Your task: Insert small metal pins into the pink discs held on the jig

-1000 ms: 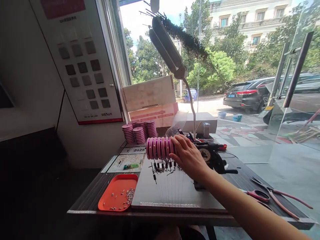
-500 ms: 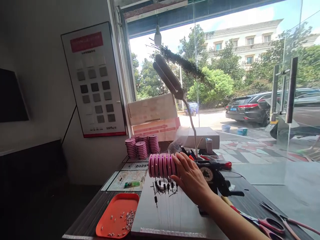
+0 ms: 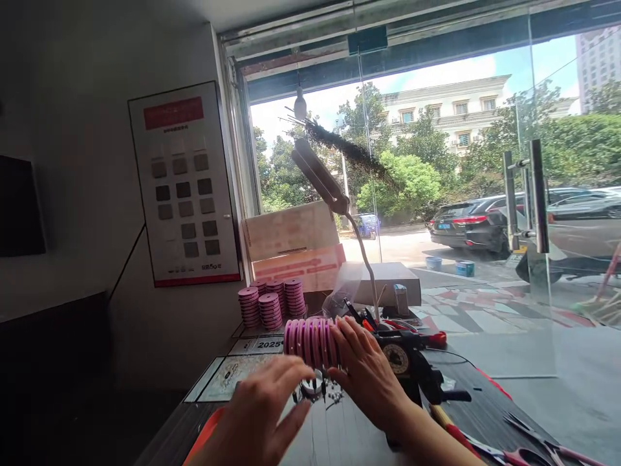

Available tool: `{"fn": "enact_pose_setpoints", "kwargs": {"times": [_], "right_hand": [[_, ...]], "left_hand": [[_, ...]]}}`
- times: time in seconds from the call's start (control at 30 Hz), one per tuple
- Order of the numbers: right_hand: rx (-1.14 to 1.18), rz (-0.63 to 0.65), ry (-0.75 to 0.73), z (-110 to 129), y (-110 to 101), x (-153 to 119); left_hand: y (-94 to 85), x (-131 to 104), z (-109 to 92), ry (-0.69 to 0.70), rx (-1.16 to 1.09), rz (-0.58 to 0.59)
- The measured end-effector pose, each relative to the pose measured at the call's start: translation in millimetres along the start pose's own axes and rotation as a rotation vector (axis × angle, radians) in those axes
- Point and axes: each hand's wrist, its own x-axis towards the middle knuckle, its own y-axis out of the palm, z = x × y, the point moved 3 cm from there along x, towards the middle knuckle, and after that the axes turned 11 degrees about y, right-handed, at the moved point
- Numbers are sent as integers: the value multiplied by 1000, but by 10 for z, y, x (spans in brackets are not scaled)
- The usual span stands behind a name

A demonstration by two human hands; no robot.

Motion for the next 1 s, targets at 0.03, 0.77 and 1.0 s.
{"fn": "enact_pose_setpoints", "kwargs": {"times": [0.03,0.77,1.0], "right_hand": [[5,-7,-7,0,14,-5],[729,140,1084,-1168,-190,-594],[582,110,1033,-1165,-434,-512]], "left_hand": [[-124,218,75,19,118,-61],[-3,686,620,74,524,11],[-81,762,597,88,493,53]]}}
